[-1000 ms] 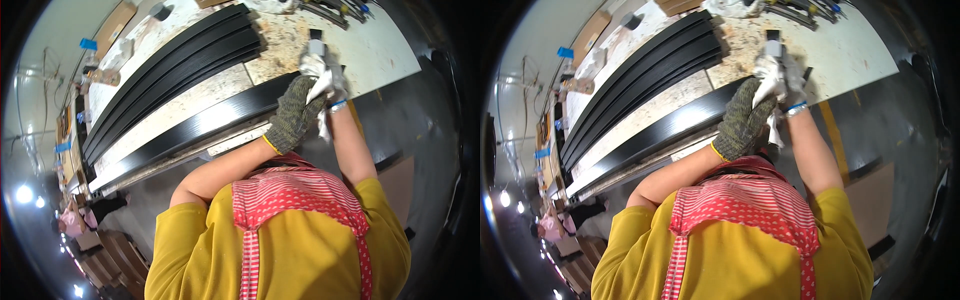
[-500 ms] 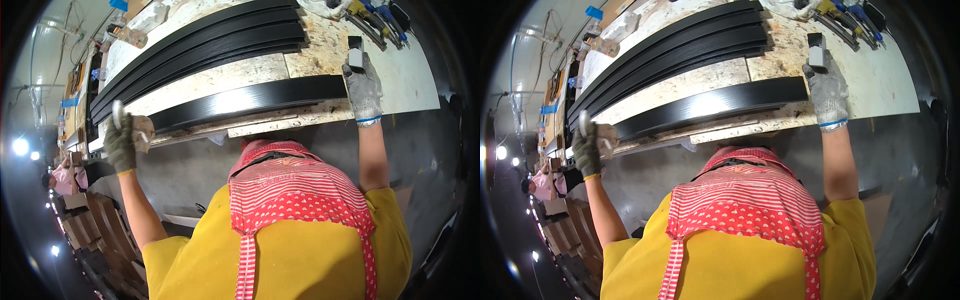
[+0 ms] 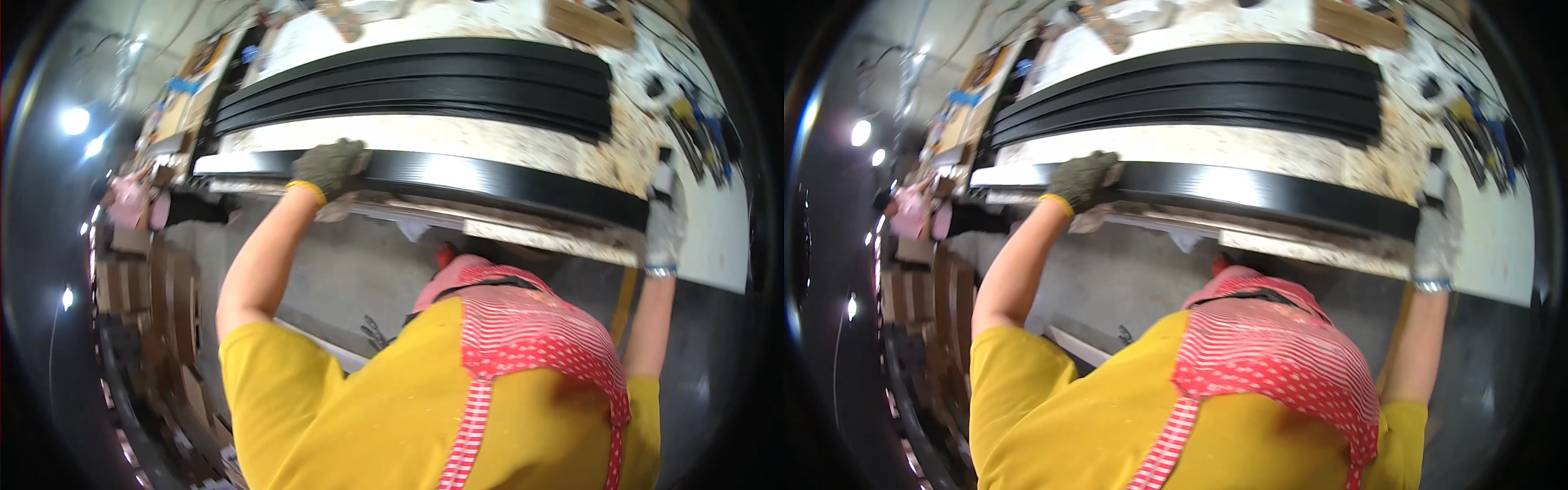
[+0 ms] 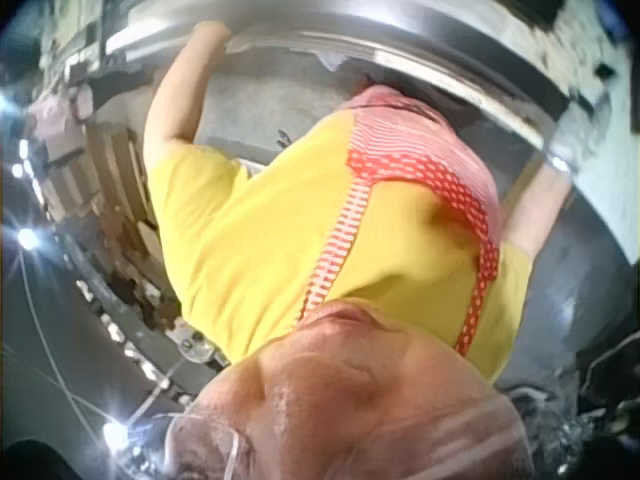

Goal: The person wipes long black furniture components with a cloth, handling them one at a time and then gathering several pieces together on the workbench.

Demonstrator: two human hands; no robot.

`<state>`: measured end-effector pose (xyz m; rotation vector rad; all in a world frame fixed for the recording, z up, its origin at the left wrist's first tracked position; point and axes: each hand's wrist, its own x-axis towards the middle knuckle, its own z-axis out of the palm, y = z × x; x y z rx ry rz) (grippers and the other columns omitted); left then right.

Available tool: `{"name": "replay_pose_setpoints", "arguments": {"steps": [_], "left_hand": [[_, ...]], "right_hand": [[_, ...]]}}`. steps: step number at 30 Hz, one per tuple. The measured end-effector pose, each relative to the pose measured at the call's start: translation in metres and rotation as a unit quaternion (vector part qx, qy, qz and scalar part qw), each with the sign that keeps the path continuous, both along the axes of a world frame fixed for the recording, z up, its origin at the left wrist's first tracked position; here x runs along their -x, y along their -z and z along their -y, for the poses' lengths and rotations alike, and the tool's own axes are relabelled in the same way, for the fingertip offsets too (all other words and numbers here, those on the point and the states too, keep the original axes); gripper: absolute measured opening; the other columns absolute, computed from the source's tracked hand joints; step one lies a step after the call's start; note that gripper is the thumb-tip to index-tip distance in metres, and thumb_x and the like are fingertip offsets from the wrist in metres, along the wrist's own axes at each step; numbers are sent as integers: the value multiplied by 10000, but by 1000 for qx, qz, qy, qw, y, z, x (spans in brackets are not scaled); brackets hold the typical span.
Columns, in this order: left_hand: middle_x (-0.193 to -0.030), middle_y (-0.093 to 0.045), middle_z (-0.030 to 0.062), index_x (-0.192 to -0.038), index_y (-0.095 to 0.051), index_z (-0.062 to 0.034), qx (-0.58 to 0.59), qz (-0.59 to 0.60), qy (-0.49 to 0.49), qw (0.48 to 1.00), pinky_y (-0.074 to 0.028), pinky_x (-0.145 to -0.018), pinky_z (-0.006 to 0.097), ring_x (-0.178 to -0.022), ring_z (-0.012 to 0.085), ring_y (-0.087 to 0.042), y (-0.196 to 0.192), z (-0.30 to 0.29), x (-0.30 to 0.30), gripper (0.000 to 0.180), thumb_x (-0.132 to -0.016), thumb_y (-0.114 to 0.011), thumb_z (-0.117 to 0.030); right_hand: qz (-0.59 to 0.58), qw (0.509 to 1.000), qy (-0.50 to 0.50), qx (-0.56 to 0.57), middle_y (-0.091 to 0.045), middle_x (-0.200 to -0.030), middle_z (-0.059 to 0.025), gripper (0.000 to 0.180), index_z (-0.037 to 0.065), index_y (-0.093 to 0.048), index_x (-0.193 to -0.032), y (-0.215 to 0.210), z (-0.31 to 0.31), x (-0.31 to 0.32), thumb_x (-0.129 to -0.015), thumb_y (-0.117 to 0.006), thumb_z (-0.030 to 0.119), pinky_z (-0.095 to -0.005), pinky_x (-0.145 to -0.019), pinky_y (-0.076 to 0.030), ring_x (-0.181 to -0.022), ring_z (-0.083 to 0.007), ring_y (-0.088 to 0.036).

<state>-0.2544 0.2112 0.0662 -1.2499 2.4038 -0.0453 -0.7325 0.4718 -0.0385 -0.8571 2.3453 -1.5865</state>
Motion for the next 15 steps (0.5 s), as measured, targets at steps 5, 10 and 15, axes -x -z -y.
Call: {"name": "replay_pose_setpoints", "arguments": {"steps": [5,10,15], "left_hand": [[-1149,-638,163,-1220,-564,-136,1,-33,44,998,-537,-854,482,-957,380,-673,12,10,-12,441,-861,-665,-373],[-1029,-675,145,-1115,-599,-119,-2,-16,129,992,-540,-794,475,-928,358,-678,-5,4,-20,274,-886,-612,-268],[-898,-710,135,-1001,-650,-96,32,-13,168,985,-550,-732,473,-827,351,-697,4,9,-24,204,-886,-588,-252]], "right_hand": [[37,992,-62,106,-537,-1344,-149,616,-80,-379,-1466,50,-19,46,-851,-401,-108,-311,-961,-509,-1108,-188,-577],[139,977,-82,139,-465,-1402,-110,627,4,-390,-1490,47,-34,70,-888,-401,-170,-302,-963,-517,-1082,-185,-582],[142,983,-53,102,-460,-1412,-113,671,15,-398,-1494,14,-20,44,-856,-346,-186,-277,-929,-514,-1060,-174,-605]]}}
